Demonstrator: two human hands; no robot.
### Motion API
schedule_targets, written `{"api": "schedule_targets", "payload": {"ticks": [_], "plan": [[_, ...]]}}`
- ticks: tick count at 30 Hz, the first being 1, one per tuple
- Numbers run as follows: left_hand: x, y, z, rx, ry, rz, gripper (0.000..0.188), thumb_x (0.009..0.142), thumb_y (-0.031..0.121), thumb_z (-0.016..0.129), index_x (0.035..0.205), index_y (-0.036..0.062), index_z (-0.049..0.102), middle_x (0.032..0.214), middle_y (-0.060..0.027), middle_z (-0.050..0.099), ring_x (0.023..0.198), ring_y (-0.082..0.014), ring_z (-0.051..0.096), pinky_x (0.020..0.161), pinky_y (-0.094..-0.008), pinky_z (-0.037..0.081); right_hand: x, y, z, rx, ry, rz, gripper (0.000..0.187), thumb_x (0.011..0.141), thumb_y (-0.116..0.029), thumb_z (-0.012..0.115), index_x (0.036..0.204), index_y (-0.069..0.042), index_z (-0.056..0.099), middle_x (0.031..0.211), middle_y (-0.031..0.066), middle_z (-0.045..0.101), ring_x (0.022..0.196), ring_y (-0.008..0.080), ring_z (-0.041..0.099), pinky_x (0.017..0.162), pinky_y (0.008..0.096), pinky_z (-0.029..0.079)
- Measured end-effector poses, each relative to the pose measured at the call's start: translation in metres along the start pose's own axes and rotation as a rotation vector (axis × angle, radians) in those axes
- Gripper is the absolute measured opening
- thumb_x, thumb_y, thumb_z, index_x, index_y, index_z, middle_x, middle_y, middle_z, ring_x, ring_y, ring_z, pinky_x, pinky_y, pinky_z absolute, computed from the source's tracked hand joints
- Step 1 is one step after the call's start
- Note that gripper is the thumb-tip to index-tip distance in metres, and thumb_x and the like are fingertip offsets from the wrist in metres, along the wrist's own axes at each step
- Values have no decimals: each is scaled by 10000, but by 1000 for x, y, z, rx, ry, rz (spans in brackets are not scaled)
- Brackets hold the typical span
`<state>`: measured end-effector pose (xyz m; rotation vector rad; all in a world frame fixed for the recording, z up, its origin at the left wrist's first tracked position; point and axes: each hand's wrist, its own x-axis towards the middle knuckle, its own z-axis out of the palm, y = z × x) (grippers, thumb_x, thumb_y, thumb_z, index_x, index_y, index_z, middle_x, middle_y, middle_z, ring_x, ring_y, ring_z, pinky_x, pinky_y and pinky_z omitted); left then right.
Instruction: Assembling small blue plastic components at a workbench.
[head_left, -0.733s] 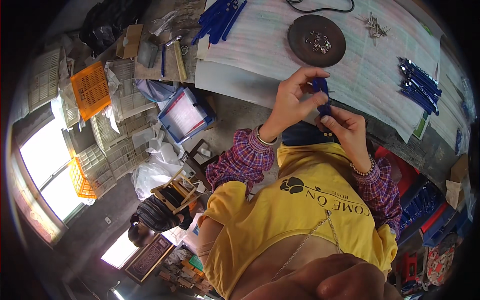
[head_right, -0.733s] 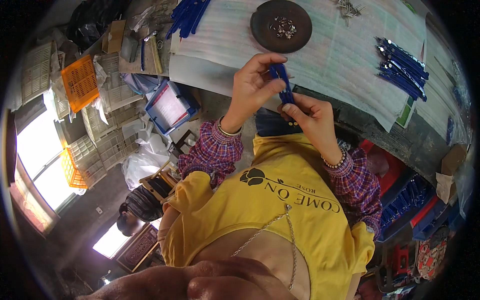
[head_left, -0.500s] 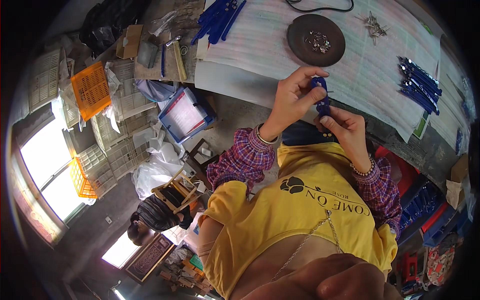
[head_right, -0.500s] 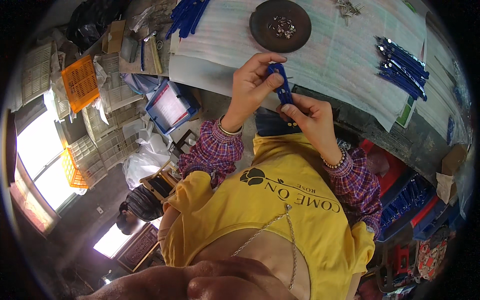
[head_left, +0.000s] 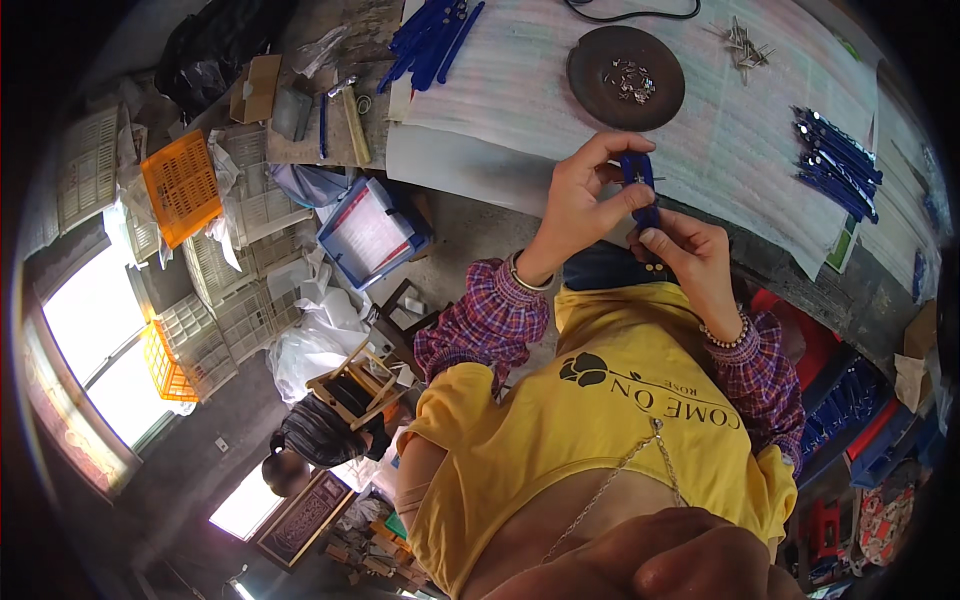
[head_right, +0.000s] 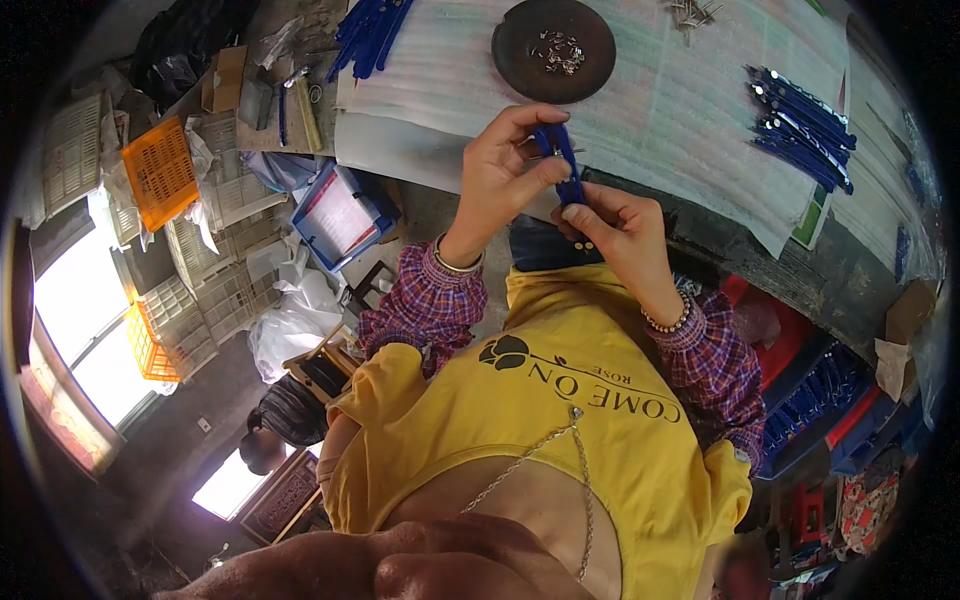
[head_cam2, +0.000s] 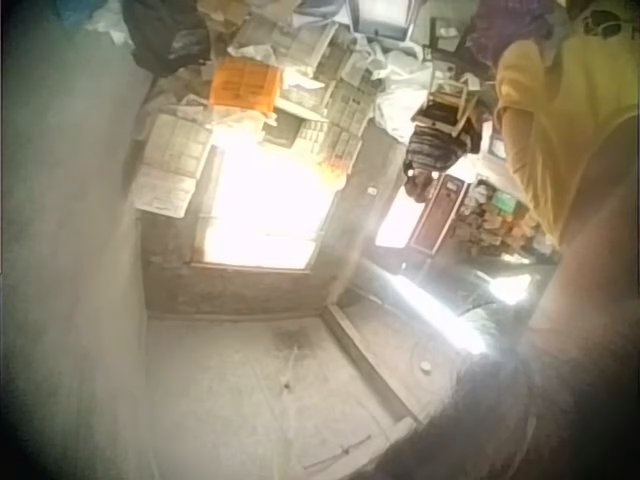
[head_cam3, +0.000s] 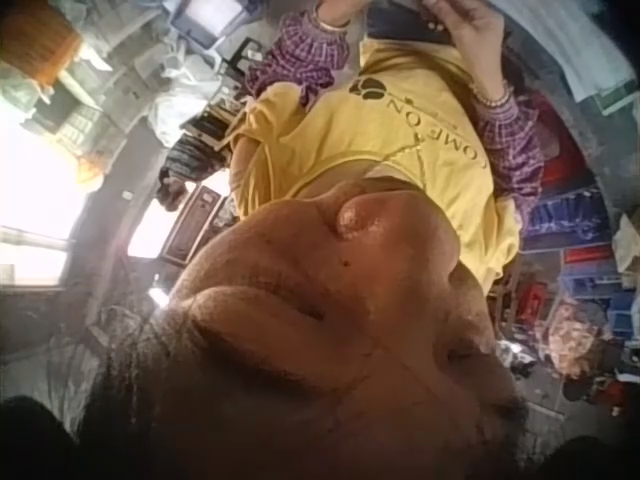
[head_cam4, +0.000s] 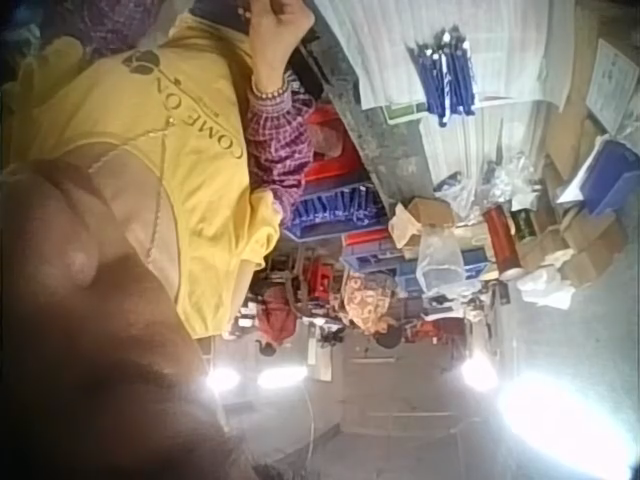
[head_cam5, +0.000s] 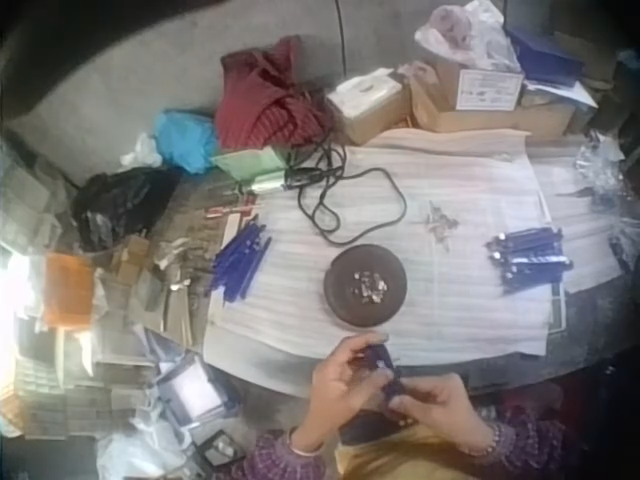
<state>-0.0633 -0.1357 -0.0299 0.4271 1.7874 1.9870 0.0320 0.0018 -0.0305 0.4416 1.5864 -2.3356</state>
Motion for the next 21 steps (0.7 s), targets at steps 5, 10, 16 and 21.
{"api": "schedule_targets", "payload": {"ticks": [5,10,16,21], "plan": [[-1,5,-3,-16,16,14,333,786,-12,627,1106,-2,535,860,-23,584,755,-44,533,674,-196,449,-1,-2,4,15,11,0,136,867,-49,577,946,48,632,775,23,621,692,79,558,645,213,453],[0,4,0,-55,39,-29,336,780,-16,636,1101,-2,537,852,-24,591,743,-52,545,672,-200,459,0,-4,4,16,6,7,135,869,-42,570,947,49,630,776,25,622,693,78,558,645,211,452],[-2,4,-7,-68,-9,-125,339,774,-18,638,1097,0,538,893,-32,586,787,-64,550,692,-208,461,-1,-4,4,0,-3,-5,134,868,-45,570,937,53,630,774,25,622,695,75,557,644,206,448],[-1,3,-1,-75,10,-87,337,771,-17,646,1090,0,541,897,-30,584,784,-64,550,691,-204,458,0,-3,2,-19,-15,-8,145,869,-48,571,960,51,626,792,29,633,699,76,566,646,207,452]]}}
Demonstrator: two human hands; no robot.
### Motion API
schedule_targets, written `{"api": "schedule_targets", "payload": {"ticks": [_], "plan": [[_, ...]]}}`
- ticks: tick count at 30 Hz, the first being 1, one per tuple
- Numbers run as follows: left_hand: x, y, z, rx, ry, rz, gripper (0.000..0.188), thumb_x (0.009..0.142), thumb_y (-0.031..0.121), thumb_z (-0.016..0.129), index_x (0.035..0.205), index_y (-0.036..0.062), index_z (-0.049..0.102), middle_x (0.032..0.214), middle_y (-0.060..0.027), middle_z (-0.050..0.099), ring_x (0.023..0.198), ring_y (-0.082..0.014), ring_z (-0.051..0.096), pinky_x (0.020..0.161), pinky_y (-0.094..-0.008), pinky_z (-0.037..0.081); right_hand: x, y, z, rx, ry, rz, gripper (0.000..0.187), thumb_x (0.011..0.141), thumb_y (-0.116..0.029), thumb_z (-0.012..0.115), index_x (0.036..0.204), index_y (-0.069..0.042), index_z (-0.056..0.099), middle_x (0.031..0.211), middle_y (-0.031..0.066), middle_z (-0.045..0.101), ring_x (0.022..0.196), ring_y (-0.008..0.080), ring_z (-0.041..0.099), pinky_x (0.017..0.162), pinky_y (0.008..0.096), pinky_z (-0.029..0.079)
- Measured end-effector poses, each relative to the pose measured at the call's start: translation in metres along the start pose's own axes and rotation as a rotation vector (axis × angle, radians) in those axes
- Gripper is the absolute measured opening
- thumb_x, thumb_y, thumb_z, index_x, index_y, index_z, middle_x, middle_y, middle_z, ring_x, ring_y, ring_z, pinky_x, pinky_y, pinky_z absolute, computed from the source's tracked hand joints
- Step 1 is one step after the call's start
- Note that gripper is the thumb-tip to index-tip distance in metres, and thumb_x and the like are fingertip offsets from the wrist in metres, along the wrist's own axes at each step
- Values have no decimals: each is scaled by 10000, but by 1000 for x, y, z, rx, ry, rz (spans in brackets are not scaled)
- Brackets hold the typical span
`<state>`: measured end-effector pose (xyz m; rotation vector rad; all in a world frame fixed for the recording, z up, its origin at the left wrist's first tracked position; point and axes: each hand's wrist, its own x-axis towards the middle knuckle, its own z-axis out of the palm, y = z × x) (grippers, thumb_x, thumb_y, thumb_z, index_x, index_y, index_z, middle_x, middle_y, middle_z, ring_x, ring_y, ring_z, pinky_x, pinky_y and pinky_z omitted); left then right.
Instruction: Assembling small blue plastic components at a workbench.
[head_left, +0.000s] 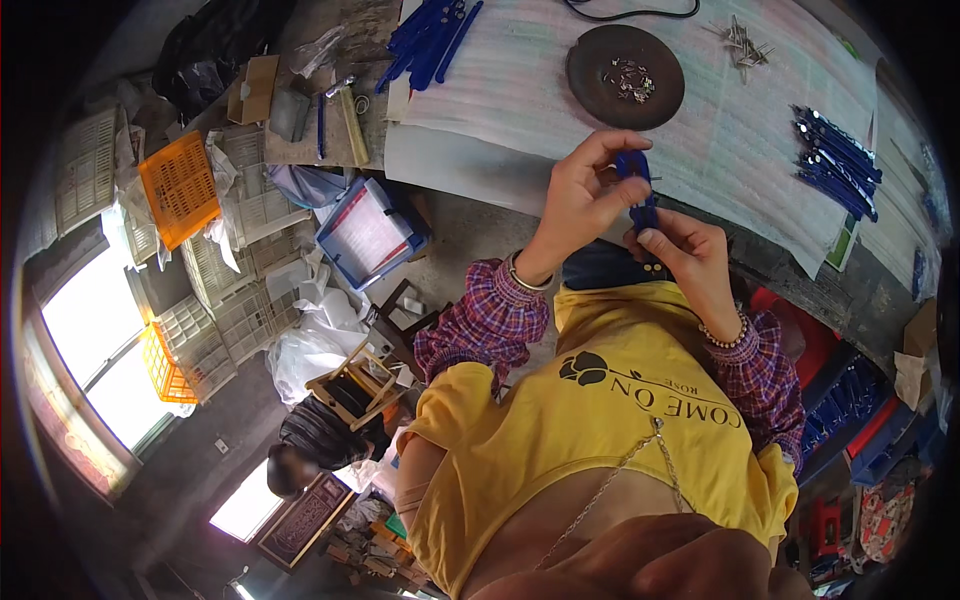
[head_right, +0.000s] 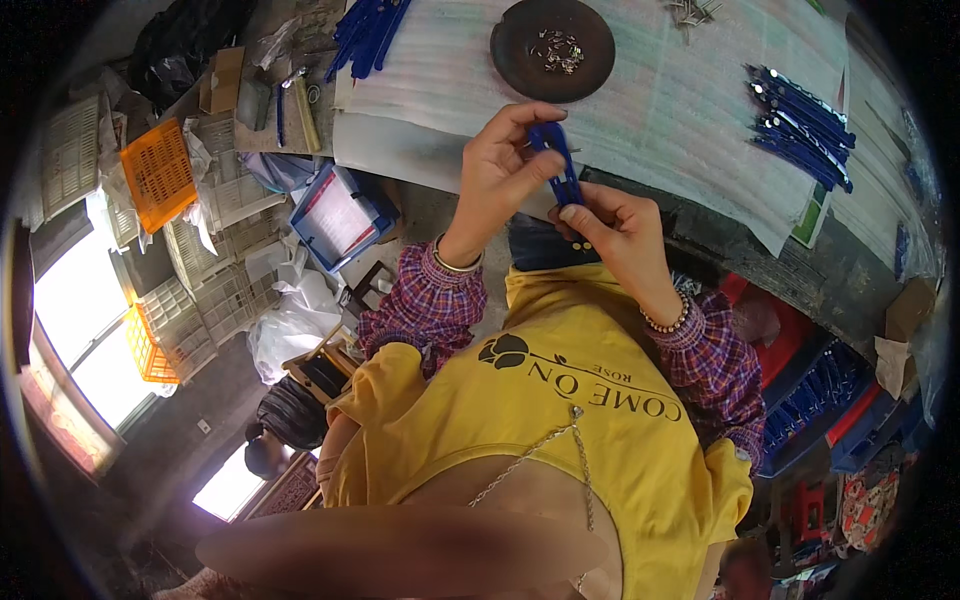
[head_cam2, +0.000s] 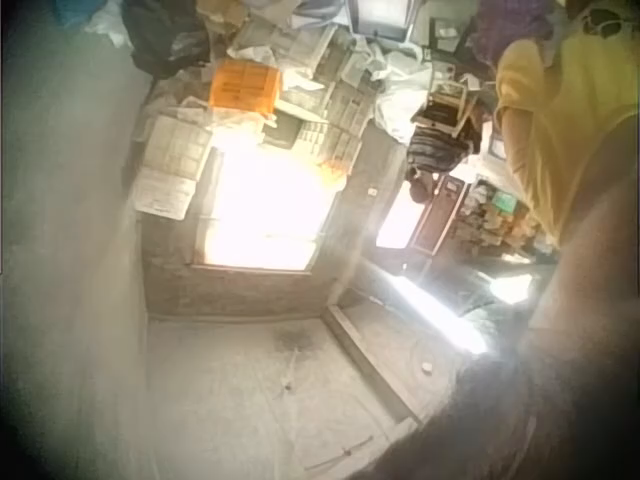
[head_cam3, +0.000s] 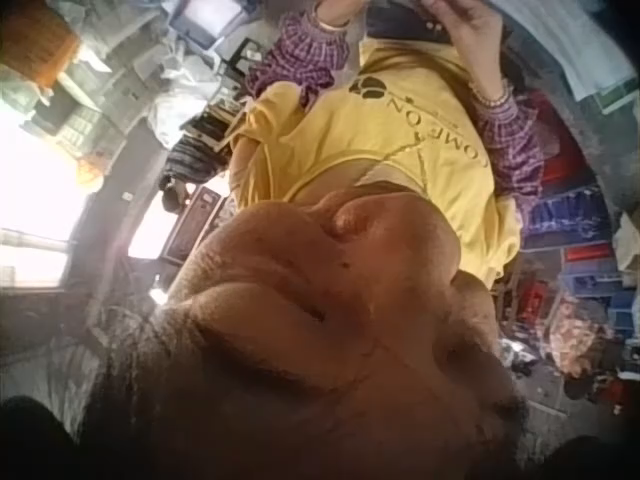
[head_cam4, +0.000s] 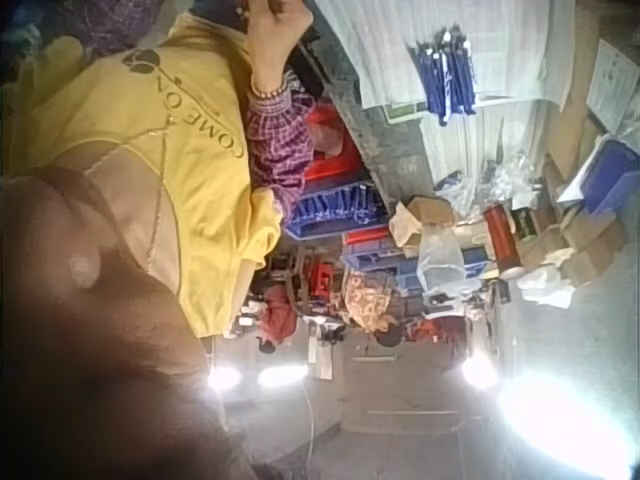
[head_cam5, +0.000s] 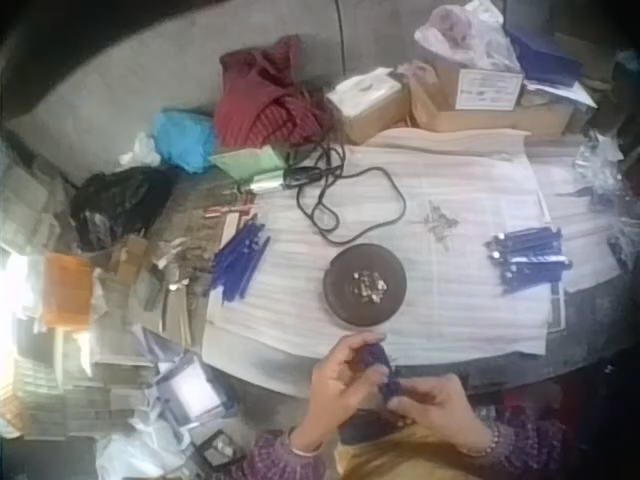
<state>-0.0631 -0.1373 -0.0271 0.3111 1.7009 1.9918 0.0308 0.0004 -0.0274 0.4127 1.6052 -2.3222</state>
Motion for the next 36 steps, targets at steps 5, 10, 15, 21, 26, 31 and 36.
{"api": "schedule_targets", "payload": {"ticks": [5,10,15,21,26,31,36], "plan": [[0,-1,-4,53,-7,127,330,780,-17,640,1094,1,540,893,-27,581,779,-60,545,689,-200,454,-1,3,1,14,24,19,165,872,-52,572,990,51,624,813,36,642,716,78,574,664,209,465],[0,3,-2,-37,3,-8,376,745,-32,670,1096,-3,538,905,-32,587,779,-73,553,711,-216,470,0,3,0,21,22,19,180,873,-51,572,1014,52,615,835,45,652,735,80,583,681,212,475],[1,-2,-4,19,-13,71,340,779,-16,650,1101,-1,538,888,-24,573,780,-58,539,707,-202,458,0,6,-1,6,40,-2,181,874,-51,571,1017,53,613,839,40,647,733,82,579,679,211,472],[-1,2,-4,-38,12,-58,365,760,-37,660,1103,-3,539,896,-39,585,790,-65,548,709,-206,462,0,5,0,28,13,11,179,873,-44,569,1016,56,613,831,36,642,726,78,571,677,213,467],[1,-3,-3,52,20,111,333,784,-26,645,1100,-5,542,763,3,581,698,-47,543,653,-187,451,0,8,-3,8,2,3,183,874,-42,567,1022,55,610,840,39,645,735,80,574,683,210,468],[-2,0,-10,17,4,-92,350,794,1,643,1125,-1,528,777,-15,599,717,-57,562,661,-191,457,-2,3,1,26,-7,41,218,883,-53,555,1072,48,594,872,50,646,744,89,587,689,211,479],[-4,-4,-9,15,-26,-83,403,798,12,649,1174,6,506,869,-49,609,790,-75,572,704,-205,469,-2,-2,4,216,68,111,250,893,-70,540,1122,21,582,889,57,640,759,95,593,675,208,483]]}}
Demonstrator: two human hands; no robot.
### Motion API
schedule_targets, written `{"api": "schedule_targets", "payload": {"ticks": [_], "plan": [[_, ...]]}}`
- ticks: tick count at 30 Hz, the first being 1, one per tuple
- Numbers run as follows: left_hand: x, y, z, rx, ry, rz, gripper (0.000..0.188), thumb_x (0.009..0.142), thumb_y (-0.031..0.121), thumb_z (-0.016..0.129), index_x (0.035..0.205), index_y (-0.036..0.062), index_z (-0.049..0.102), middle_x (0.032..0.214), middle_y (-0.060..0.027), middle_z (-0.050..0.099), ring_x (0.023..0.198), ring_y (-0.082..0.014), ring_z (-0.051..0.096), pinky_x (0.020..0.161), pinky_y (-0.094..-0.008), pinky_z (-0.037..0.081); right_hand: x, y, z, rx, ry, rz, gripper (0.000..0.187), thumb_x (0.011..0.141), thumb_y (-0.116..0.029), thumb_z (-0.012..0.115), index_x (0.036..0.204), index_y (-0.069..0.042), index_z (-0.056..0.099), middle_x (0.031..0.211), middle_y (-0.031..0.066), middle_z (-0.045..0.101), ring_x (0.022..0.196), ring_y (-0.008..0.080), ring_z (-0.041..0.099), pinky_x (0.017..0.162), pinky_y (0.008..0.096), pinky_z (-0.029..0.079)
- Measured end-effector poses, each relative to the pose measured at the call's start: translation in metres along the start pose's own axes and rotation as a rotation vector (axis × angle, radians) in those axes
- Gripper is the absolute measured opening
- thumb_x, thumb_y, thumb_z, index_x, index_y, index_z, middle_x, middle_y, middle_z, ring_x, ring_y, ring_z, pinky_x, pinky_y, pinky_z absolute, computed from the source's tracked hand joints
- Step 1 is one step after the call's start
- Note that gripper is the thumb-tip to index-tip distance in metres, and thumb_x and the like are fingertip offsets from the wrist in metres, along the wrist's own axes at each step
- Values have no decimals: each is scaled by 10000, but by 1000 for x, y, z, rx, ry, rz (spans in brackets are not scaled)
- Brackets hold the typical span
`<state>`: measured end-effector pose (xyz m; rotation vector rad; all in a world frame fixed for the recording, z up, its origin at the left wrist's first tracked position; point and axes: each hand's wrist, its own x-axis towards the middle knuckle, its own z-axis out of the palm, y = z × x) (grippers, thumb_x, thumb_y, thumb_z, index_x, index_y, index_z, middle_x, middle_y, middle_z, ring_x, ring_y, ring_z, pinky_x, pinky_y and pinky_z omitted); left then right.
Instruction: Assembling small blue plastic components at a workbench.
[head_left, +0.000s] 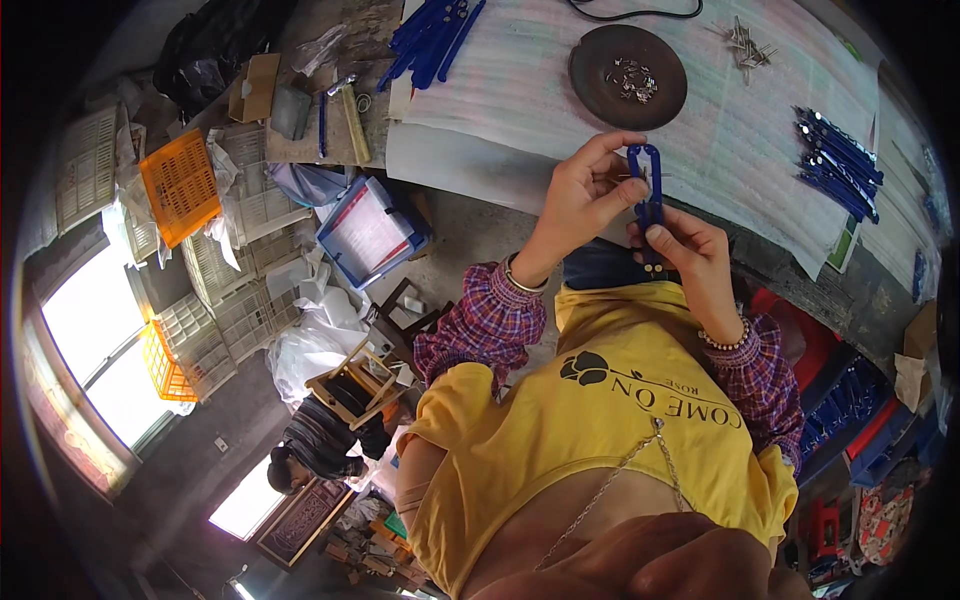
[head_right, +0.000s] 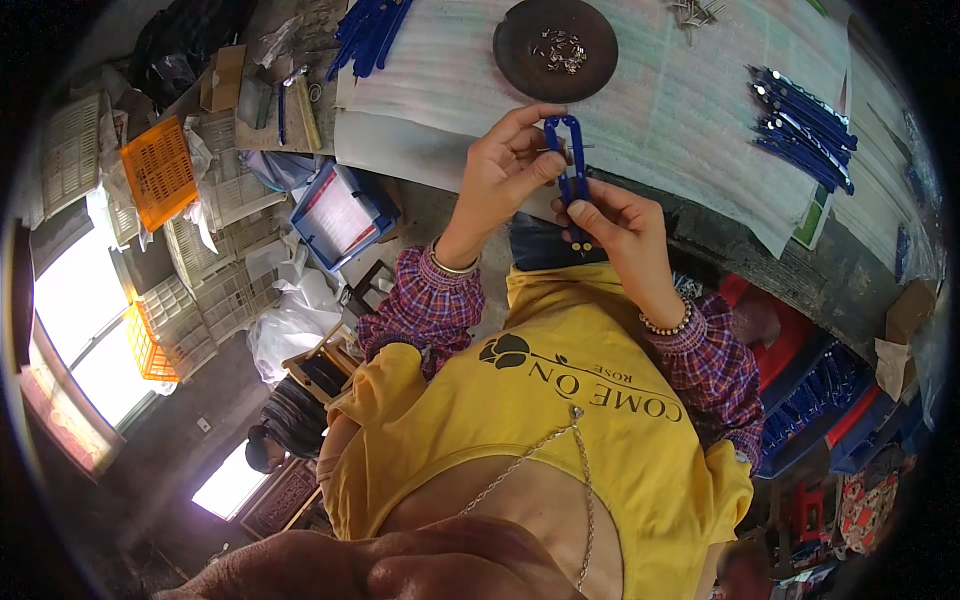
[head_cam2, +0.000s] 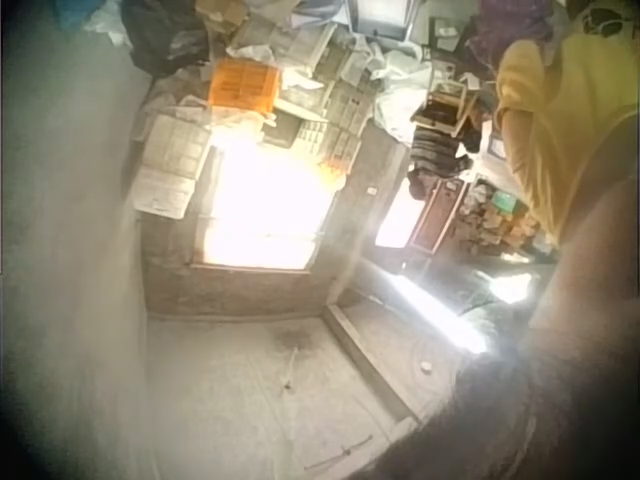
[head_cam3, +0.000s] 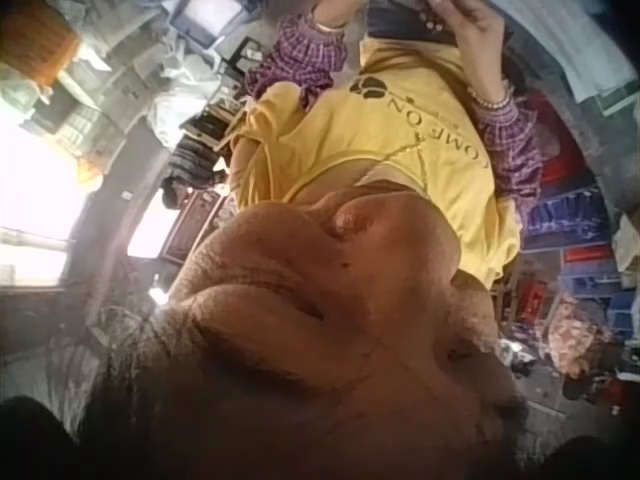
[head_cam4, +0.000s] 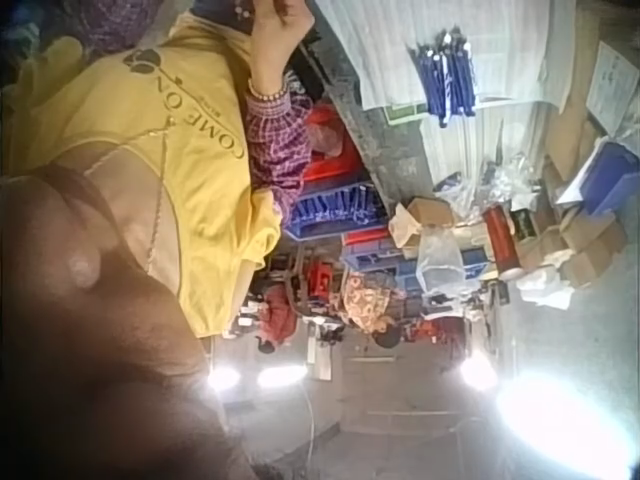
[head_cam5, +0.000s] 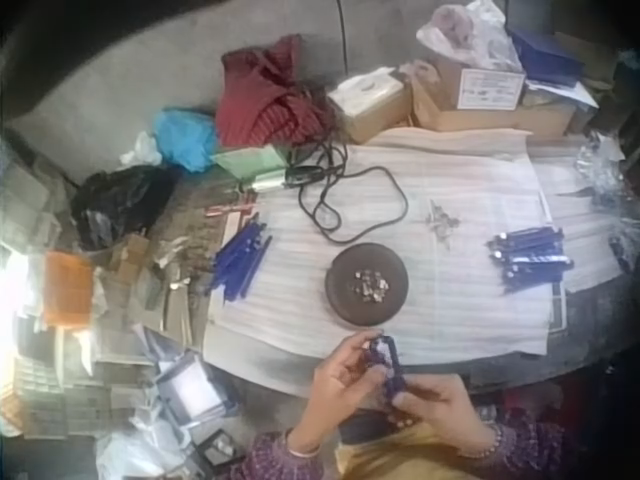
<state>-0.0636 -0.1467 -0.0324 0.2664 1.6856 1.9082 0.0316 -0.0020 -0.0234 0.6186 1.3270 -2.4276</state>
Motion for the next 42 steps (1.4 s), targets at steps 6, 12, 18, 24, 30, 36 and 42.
{"api": "schedule_targets", "payload": {"ticks": [6,12,18,24,30,36,42], "plan": [[-3,2,1,-30,1,38,447,764,-7,656,1182,12,499,869,-58,616,784,-89,593,711,-226,491,2,9,-14,-406,-54,-253,193,878,-53,564,1056,13,601,931,28,596,789,70,556,673,197,464],[-12,9,3,173,-73,97,437,769,-21,662,1179,1,512,943,-69,615,853,-104,586,762,-229,480,1,-11,-6,-195,61,-168,165,864,-41,585,1019,15,591,935,8,578,788,63,547,668,195,458],[-18,10,9,332,-115,174,428,758,-14,659,1165,23,533,937,-67,621,854,-115,593,767,-252,482,1,-22,-4,-144,60,-221,193,833,-37,626,1009,37,597,846,35,631,727,77,583,673,197,480],[-25,16,13,389,-157,227,424,696,-30,670,1106,31,578,917,-94,633,853,-183,616,762,-281,486,-12,-37,-7,24,-35,-52,193,834,-88,633,985,24,591,821,33,619,739,91,588,680,210,479],[-1,26,-15,748,-87,686,459,640,-7,694,1085,47,593,969,-96,627,909,-248,600,785,-319,477,-29,-45,4,54,-114,-17,181,792,-62,674,932,33,609,803,38,621,720,94,586,683,214,481],[6,42,-4,459,78,579,603,687,110,734,1229,20,485,1203,-121,524,1092,-201,502,863,-328,434,-18,-24,1,-198,-70,-266,190,786,3,662,962,55,611,858,28,602,776,78,565,701,212,470],[-5,32,-2,127,-314,-13,567,772,137,704,1261,7,447,1175,-92,519,995,-120,525,795,-253,448,-10,-24,-5,-160,24,-285,208,791,10,660,991,45,614,876,21,624,786,67,582,713,197,476]]}}
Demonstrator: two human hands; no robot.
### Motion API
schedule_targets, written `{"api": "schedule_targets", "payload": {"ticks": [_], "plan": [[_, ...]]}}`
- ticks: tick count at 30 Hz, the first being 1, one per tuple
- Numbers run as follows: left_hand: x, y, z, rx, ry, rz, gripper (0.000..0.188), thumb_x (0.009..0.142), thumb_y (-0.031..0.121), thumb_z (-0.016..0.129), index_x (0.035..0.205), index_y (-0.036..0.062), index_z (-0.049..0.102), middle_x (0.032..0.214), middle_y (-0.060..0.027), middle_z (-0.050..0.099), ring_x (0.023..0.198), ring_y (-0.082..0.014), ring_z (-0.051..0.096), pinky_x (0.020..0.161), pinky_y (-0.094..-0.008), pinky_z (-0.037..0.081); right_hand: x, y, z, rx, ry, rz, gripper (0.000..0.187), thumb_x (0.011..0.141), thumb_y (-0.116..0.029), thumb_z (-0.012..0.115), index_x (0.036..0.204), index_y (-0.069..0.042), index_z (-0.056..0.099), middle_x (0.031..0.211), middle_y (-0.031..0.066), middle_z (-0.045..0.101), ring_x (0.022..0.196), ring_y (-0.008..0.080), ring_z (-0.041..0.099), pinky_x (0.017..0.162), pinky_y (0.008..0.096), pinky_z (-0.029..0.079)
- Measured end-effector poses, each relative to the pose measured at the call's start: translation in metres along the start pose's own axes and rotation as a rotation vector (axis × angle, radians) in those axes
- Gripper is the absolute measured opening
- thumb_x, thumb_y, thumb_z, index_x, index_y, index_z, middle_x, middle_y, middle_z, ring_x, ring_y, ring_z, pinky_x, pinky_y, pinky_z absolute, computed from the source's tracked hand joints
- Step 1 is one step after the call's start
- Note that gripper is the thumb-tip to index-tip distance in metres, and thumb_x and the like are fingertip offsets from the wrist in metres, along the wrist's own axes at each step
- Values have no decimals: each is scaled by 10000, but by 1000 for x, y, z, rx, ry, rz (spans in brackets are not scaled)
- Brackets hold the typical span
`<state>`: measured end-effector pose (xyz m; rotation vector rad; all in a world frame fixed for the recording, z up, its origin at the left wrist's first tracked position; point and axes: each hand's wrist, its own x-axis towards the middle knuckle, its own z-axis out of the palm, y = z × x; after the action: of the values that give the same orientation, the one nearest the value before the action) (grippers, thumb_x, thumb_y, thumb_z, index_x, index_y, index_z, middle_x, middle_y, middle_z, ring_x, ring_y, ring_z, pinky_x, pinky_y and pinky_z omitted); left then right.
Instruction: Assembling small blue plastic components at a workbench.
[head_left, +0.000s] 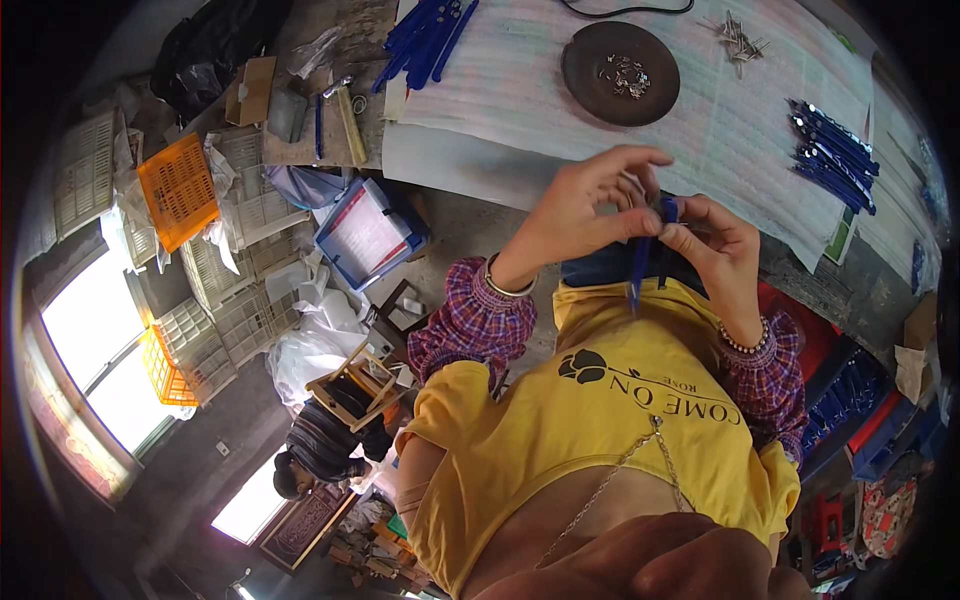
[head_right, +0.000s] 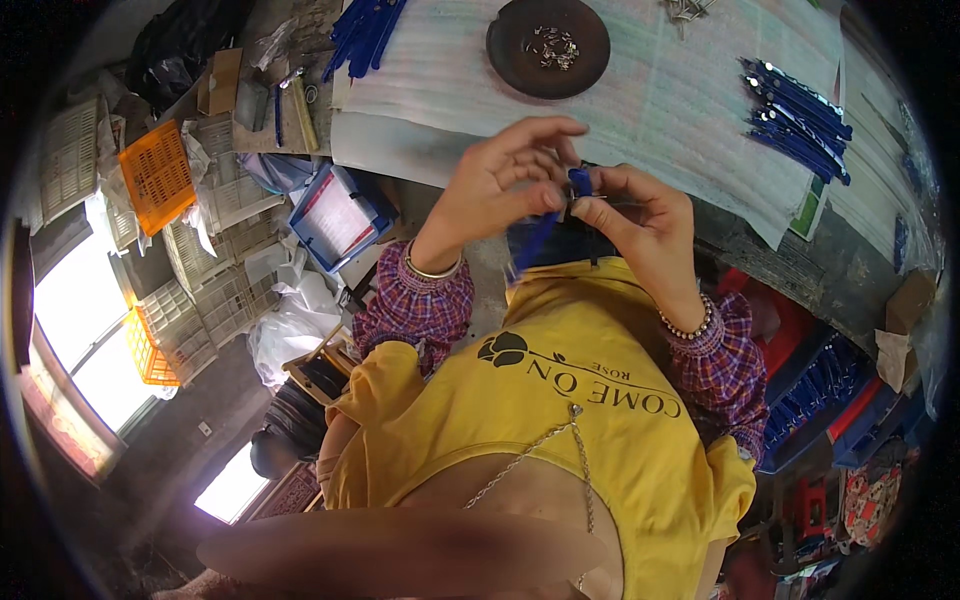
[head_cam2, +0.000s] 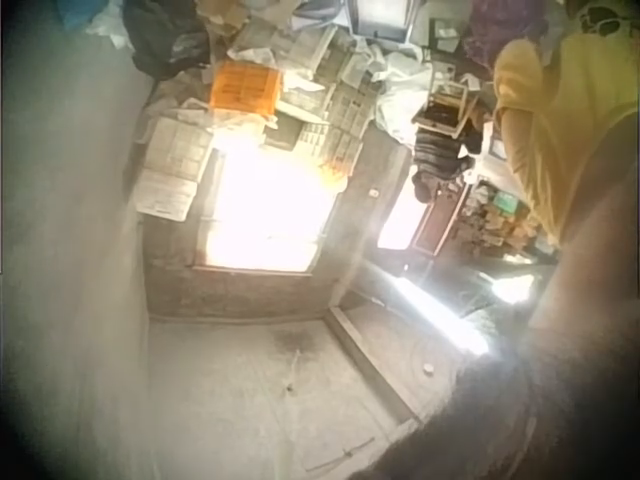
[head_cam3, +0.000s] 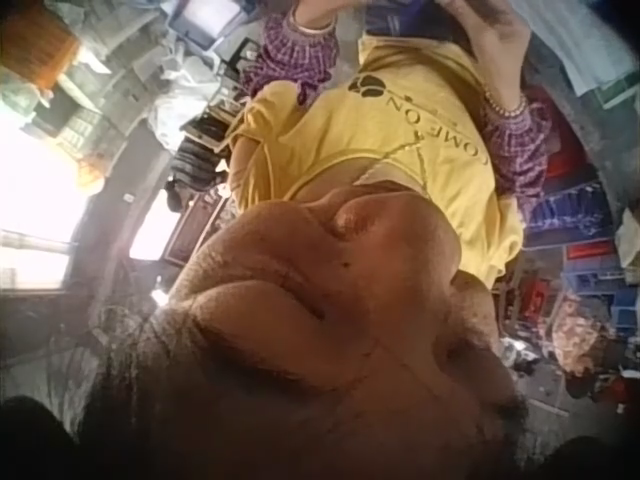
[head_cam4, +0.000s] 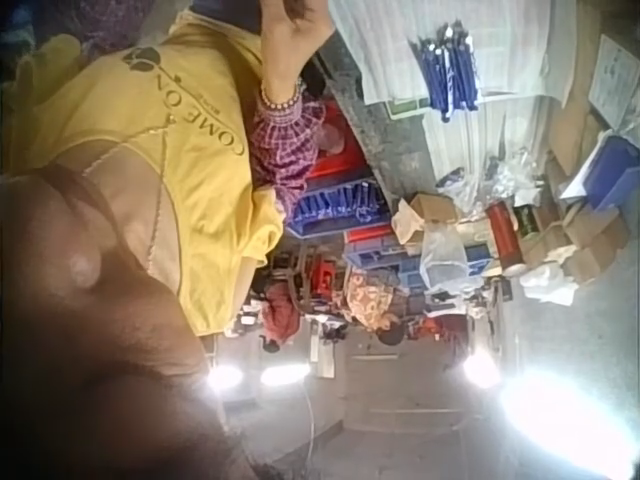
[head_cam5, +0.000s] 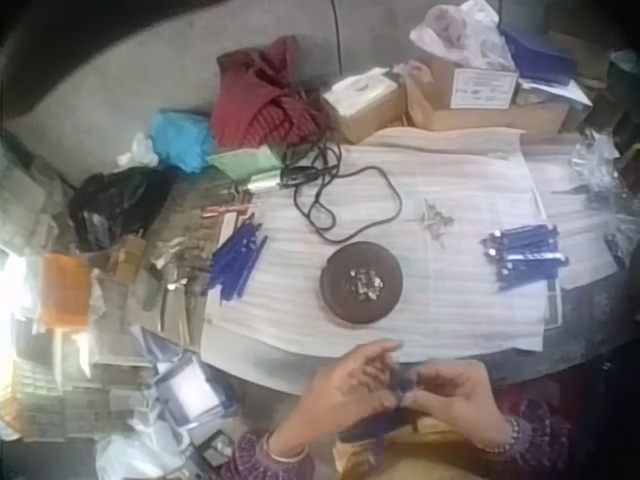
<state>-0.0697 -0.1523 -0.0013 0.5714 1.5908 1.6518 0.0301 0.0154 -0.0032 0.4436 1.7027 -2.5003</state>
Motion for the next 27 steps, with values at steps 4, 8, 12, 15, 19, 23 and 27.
{"api": "schedule_targets", "payload": {"ticks": [4,8,12,15,19,23,27], "plan": [[-3,2,10,-178,-3,-151,421,826,114,662,1198,-2,501,1010,-61,598,791,-53,565,657,-171,459,2,1,1,1,-3,44,200,805,-14,656,994,39,615,872,16,621,785,64,574,717,199,474],[-4,6,10,-39,80,-106,362,827,97,655,1149,-14,534,881,-50,628,712,-46,568,589,-167,467,4,2,3,42,-12,128,176,839,-44,621,997,27,591,865,14,608,763,70,553,685,201,451],[-5,-1,12,39,174,-54,287,826,49,639,1091,-26,558,853,-68,633,684,-58,583,561,-184,483,6,12,6,135,-27,110,182,857,-57,598,1022,12,566,866,17,603,754,78,546,685,209,436],[-7,-8,13,15,315,30,245,820,13,631,1051,-37,563,849,-76,631,676,-74,592,550,-194,489,6,19,10,45,-51,121,181,865,-65,590,1029,8,561,869,17,608,758,75,546,703,210,434],[-11,-12,5,-166,504,101,162,797,-29,625,953,-36,582,792,-54,626,672,-68,595,564,-190,484,5,32,5,-107,-172,192,187,869,-57,580,1040,17,569,851,11,616,734,76,544,689,213,440],[-21,-21,-14,-164,487,74,179,790,-36,621,965,-34,585,808,-47,626,717,-74,597,629,-194,488,10,28,8,-299,-242,226,212,853,-40,587,1055,26,586,806,31,620,708,76,547,642,218,447],[-39,-33,-42,11,488,53,146,786,-18,623,931,-18,617,795,-33,633,718,-73,596,648,-199,481,21,24,24,-695,-320,-125,258,799,-5,602,1057,-10,601,789,109,619,656,167,581,608,265,457]]}}
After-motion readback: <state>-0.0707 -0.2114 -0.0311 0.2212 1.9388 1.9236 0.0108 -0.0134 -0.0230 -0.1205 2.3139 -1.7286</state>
